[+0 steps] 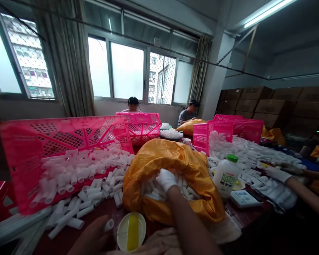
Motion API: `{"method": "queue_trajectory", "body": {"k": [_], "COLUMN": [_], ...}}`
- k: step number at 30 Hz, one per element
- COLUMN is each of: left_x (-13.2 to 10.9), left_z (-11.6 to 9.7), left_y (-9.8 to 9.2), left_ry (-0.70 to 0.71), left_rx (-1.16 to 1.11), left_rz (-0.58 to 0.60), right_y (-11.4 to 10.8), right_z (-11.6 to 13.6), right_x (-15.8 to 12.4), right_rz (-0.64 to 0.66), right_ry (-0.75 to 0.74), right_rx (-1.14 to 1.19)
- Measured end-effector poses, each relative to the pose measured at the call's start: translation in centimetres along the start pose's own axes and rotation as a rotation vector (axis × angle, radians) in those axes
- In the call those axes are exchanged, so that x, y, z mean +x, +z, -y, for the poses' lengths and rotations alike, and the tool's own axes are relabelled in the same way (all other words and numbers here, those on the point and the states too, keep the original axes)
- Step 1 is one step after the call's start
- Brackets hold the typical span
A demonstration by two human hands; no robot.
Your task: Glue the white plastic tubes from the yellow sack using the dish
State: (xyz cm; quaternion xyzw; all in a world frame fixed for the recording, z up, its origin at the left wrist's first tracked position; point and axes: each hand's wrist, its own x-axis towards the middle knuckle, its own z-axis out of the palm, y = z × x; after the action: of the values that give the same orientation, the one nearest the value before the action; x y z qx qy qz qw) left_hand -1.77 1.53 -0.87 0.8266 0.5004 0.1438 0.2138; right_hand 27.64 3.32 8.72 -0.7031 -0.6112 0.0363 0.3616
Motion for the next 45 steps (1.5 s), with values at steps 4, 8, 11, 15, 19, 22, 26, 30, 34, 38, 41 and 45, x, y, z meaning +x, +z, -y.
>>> {"method": "queue_trajectory", "body": {"k": [4, 8, 11, 15, 19, 22, 26, 30, 34, 38, 41, 45], "left_x": [-0.3, -0.4, -0.2, 0.2, 0.1, -0.2, -0.4, -0.3, -0.4, -0.5, -0.6, -0.6], "left_z": [-0.7, -1.1, -1.4, -1.9, -2.3, -2.3, -2.1, -2.3, -2.4, -2.1, -1.7, -1.5], "left_y": [0.2, 0.0, -0.3, -0.8, -0.9, -0.8, -0.7, -0.8, -0.9, -0.6, -0.3, 0.1], "left_ry": [-0.019, -0.035, -0.043, -0.045, -0.088, -0.101, -0.091, -0.087, -0.096, -0.097, -0.084, -0.070], "left_rx": [0.001, 0.001, -0.009, -0.030, -0.041, -0.059, -0.068, -0.043, -0.012, -0.021, -0.005, -0.008], "left_rz": [0.051, 0.084, 0.121, 0.165, 0.172, 0.155, 0.152, 0.148, 0.165, 0.113, 0.093, 0.107], "right_y": [1.5, 4.6, 6.2, 7.3, 7.8, 7.7, 7.7, 8.2, 8.6, 8.5, 8.4, 8.2], "right_z": [0.7, 0.5, -0.2, -1.4, -1.8, -1.8, -1.8, -2.2, -2.5, -2.5, -2.5, -2.5], "right_x": [-3.8, -8.9, -10.1, -9.8, -9.5, -9.5, -9.5, -9.5, -9.4, -9.4, -9.4, -9.3], "right_rz": [0.245, 0.522, 0.465, 0.323, 0.330, 0.307, 0.332, 0.337, 0.320, 0.324, 0.323, 0.327], "right_ry": [0.049, 0.055, 0.084, 0.127, 0.164, 0.181, 0.165, 0.149, 0.165, 0.153, 0.116, 0.101], "right_rx": [0.463, 0.824, 0.833, 0.891, 0.880, 0.908, 0.962, 0.940, 0.907, 0.907, 0.849, 0.817]}}
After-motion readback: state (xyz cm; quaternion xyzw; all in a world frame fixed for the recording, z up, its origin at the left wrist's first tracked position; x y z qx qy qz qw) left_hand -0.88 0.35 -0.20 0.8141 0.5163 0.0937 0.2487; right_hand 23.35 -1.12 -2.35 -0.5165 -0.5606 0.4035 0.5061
